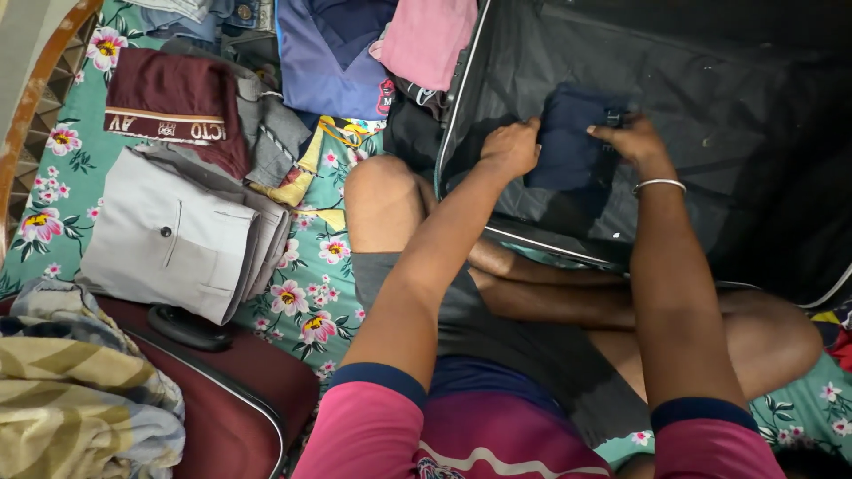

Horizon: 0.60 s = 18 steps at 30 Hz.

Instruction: The person folds various clothing items, including shorts, shirts, and underwear, and places them into an open suitcase. The person handles each item individually, folding them neatly before arranging them inside the luggage.

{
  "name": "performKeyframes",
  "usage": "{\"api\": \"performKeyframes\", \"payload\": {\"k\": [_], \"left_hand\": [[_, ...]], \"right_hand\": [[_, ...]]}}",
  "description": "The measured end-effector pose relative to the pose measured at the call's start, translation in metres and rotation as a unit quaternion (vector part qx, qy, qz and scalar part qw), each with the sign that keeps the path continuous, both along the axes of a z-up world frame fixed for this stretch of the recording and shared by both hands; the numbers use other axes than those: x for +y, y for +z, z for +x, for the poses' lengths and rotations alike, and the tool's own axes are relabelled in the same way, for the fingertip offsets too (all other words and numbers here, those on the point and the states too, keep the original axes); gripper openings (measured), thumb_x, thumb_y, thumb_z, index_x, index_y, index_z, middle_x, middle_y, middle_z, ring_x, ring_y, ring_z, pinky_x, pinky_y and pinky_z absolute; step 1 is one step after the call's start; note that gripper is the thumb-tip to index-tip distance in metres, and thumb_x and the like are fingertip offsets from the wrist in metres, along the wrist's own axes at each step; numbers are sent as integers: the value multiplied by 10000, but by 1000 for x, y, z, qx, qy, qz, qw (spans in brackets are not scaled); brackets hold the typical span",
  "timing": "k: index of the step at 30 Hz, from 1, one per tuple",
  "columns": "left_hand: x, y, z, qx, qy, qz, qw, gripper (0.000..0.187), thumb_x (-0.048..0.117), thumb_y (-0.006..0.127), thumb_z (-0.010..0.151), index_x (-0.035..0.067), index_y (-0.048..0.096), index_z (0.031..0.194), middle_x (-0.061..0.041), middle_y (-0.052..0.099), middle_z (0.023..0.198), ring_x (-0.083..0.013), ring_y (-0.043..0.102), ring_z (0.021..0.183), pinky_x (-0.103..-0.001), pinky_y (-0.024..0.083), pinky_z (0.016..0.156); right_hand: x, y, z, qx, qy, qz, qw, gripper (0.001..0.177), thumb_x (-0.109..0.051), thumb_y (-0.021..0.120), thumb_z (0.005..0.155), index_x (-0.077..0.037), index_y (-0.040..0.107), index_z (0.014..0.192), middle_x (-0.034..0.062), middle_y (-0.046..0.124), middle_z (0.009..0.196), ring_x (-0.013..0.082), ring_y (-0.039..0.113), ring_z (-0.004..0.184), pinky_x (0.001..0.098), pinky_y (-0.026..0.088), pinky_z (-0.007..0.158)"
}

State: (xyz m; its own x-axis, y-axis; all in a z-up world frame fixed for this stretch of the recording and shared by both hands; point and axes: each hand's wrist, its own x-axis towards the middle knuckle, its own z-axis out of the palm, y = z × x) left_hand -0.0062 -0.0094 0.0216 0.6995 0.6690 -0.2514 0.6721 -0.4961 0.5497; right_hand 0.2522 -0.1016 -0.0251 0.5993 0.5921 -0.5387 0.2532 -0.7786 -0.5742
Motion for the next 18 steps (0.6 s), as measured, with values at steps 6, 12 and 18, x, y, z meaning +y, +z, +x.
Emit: {"api": "performKeyframes", "payload": {"k": [6, 12, 18], "left_hand": [[1, -4, 1, -3, 15, -14, 1000, 455, 335, 682, 912, 91, 578, 1283, -160, 719, 1203, -348, 683, 1146, -462, 530, 983], [10, -14, 15, -148, 149, -49, 977, 903, 623, 671, 849, 94, 354, 1510, -254, 573, 1422, -420, 645, 1208, -472, 523, 994], [14, -18, 28, -239, 138, -236, 932, 1087, 665, 764, 809, 3, 334, 1555, -263, 575, 1430, -359, 591, 1310, -404, 471, 1076]], "right_hand": [[3, -9, 5, 56, -24, 72, 996, 948, -209, 878, 775, 79, 389, 1534, 227, 605, 1409, 321, 619, 1253, 422, 528, 999], [3, 44, -8, 176, 8, 262, 949, 718, -79, 804, 819, 28, 504, 1462, 129, 653, 1311, 250, 662, 1181, 397, 551, 1031], [-2, 96, -35, 301, -9, 384, 873, 501, 14, 713, 895, 17, 597, 1382, 114, 692, 1260, 234, 694, 1169, 395, 574, 1097]]}}
